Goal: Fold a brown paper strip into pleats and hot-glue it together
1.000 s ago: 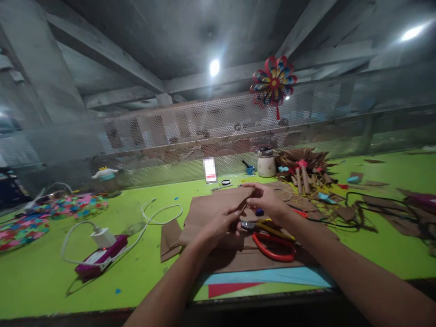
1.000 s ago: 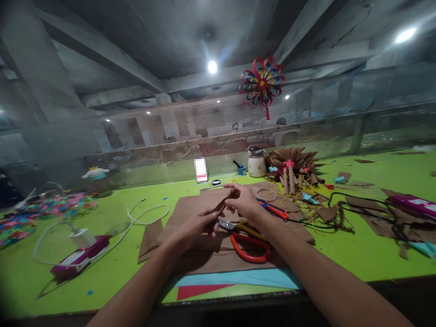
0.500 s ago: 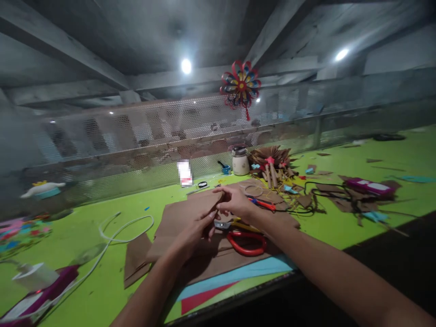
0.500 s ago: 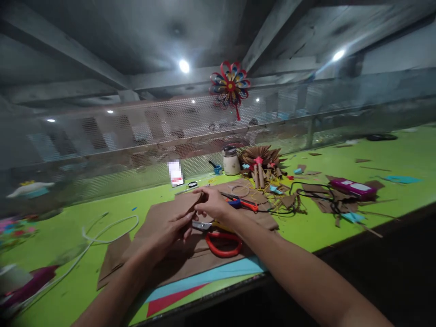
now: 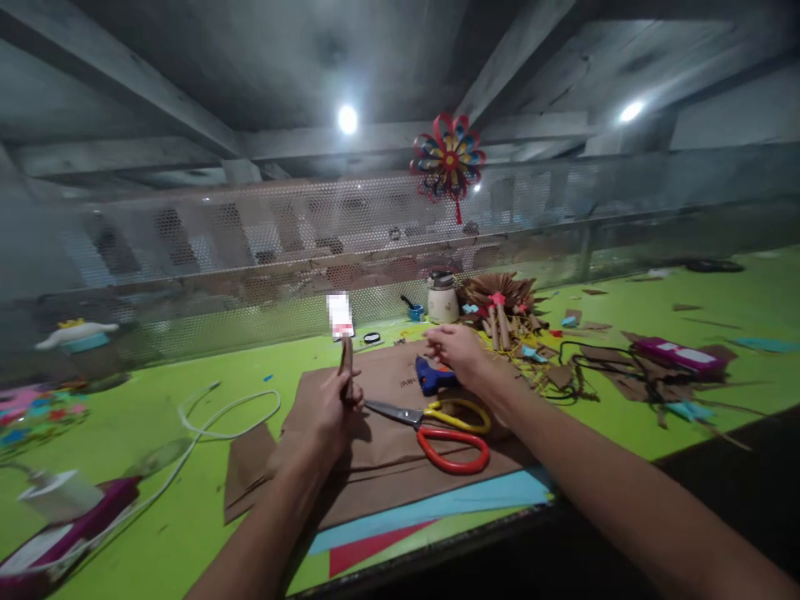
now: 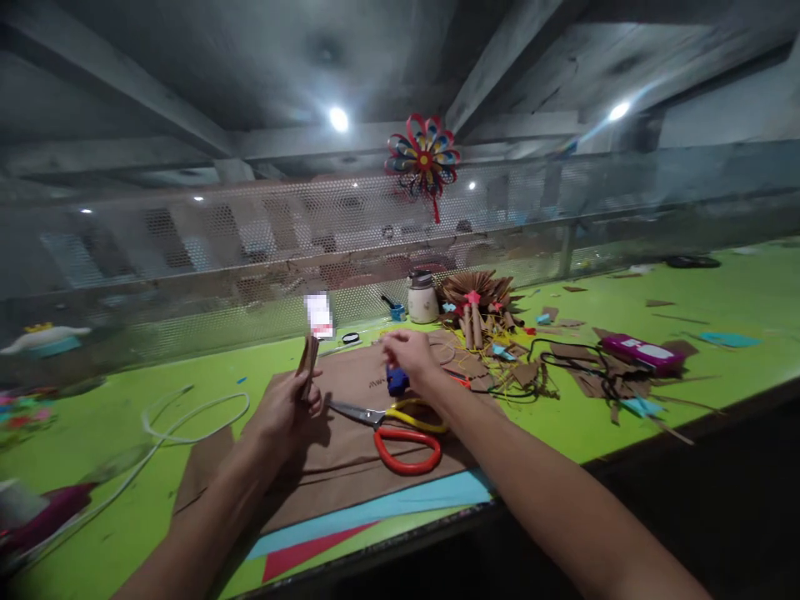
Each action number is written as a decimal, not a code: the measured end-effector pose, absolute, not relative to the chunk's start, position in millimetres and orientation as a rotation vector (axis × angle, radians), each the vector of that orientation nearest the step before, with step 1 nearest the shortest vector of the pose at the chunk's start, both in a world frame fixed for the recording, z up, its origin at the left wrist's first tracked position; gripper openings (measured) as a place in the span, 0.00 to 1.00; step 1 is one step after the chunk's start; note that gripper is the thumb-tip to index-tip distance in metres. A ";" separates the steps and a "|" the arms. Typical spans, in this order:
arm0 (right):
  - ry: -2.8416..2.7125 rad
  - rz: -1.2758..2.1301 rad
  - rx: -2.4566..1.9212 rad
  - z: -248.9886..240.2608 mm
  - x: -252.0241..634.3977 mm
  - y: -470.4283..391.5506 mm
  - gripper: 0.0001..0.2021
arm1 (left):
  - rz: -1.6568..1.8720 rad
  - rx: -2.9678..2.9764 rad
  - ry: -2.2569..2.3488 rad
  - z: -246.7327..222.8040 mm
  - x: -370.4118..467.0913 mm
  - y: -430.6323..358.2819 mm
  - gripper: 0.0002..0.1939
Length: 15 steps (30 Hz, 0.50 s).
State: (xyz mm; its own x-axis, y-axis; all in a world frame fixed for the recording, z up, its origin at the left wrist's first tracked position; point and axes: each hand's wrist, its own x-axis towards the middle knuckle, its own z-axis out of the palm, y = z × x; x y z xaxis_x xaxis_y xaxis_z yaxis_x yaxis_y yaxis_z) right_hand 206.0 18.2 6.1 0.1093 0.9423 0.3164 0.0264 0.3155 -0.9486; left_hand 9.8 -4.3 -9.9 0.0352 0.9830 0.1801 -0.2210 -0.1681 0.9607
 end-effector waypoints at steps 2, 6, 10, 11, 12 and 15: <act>-1.280 0.813 -1.093 16.5 220.1 31.6 0.05 | 1.412 1.140 0.918 -17.3 9.6 -0.5 0.12; -1.396 0.608 -1.272 40.7 243.6 78.0 0.04 | 1.401 1.102 0.964 -27.4 16.4 0.2 0.12; -1.595 0.416 -1.539 43.5 252.6 139.4 0.05 | 1.366 1.059 0.999 -27.9 20.4 -3.3 0.14; -1.648 0.374 -1.602 40.2 252.8 155.1 0.06 | 1.361 1.041 0.997 -27.8 20.4 -4.0 0.14; -1.698 0.337 -1.659 36.0 252.3 170.6 0.05 | 1.350 1.027 1.000 -28.0 20.1 -4.6 0.14; -1.839 0.275 -1.812 20.6 247.1 214.3 0.11 | 1.330 0.993 1.018 -29.6 19.4 -5.7 0.15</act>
